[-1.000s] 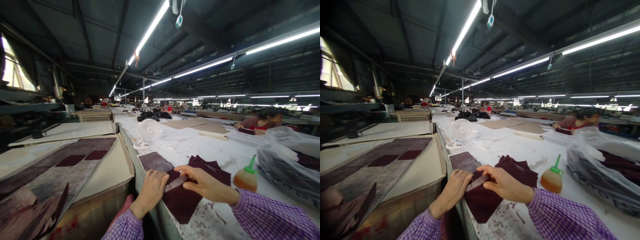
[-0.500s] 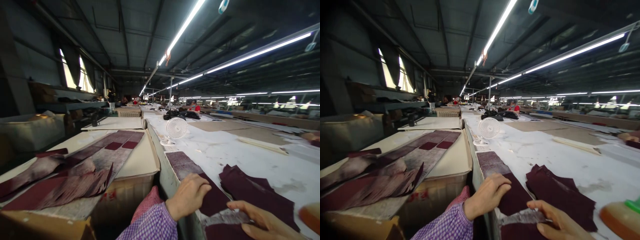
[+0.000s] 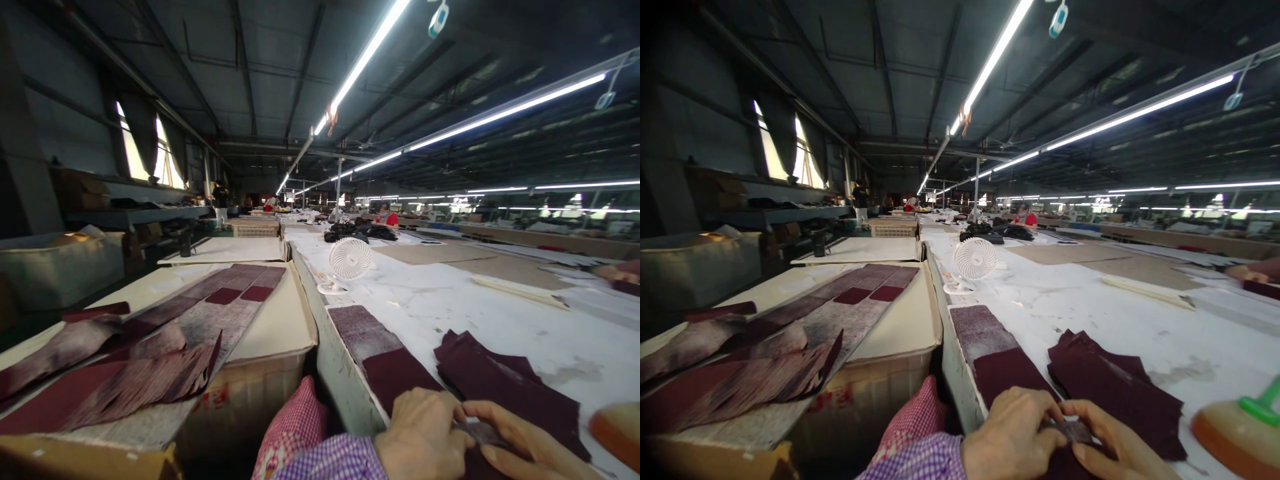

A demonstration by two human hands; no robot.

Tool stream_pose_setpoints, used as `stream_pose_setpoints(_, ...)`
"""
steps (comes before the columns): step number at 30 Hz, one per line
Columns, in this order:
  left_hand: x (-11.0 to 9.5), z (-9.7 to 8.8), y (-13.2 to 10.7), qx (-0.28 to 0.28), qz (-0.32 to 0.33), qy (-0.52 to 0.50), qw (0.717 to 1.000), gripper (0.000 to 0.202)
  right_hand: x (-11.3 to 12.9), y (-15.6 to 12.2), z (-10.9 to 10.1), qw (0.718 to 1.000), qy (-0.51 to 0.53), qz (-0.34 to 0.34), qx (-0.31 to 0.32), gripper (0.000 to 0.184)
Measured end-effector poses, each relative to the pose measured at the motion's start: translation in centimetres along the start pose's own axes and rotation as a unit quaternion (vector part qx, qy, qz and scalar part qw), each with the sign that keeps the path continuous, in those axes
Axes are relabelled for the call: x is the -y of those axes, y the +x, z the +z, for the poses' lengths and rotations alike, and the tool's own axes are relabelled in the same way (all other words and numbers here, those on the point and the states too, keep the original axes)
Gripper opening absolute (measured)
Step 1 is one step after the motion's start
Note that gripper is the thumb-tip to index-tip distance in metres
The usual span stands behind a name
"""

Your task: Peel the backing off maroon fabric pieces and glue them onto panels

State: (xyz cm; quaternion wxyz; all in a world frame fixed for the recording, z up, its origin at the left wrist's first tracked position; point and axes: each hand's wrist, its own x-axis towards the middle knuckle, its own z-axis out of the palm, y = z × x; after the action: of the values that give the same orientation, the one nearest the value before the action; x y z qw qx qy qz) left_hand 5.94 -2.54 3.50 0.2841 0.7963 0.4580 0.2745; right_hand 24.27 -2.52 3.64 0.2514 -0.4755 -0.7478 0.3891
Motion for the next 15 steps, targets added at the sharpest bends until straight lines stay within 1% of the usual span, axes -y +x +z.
stream_pose_setpoints(3, 0.6, 0.9, -0.1, -0.018, 0.033, 0.019, 0.999, 0.015, -0.2, -0.5, -0.6, 0.999, -0.018, -0.014, 0.026, 0.040)
stream_pose_setpoints(4, 0.8, 1.1, -0.1, -0.029, 0.047, 0.038, 0.998, 0.015, -0.2, -0.7, -1.0, 0.998, -0.024, -0.003, 0.052, 0.042)
stream_pose_setpoints(6, 1.3, 1.5, -0.1, -0.045, 0.053, 0.065, 0.995, 0.014, -0.2, -1.2, -2.1, 0.995, -0.012, 0.038, 0.089, 0.045)
stream_pose_setpoints(7, 1.5, 1.7, 0.0, -0.057, 0.060, 0.069, 0.994, 0.016, -0.2, -1.4, -2.6, 0.996, -0.021, 0.038, 0.083, 0.042)
stream_pose_setpoints(9, 1.8, 1.8, 0.2, -0.055, 0.079, 0.074, 0.993, 0.017, -0.1, -1.6, -3.5, 0.996, -0.076, 0.005, 0.039, 0.033)
stream_pose_setpoints(10, 1.8, 1.9, 0.3, -0.051, 0.086, 0.075, 0.992, 0.017, 0.0, -1.6, -3.7, 0.994, -0.105, -0.005, 0.027, 0.031)
stream_pose_setpoints(12, 1.9, 1.8, 0.4, -0.042, 0.090, 0.077, 0.992, 0.017, 0.3, -1.5, -3.6, 0.986, -0.158, -0.044, 0.016, 0.029)
stream_pose_setpoints(15, 1.8, 1.7, 0.3, -0.035, 0.092, 0.083, 0.992, 0.018, 0.6, -1.2, -2.9, 0.964, -0.234, -0.129, 0.006, 0.025)
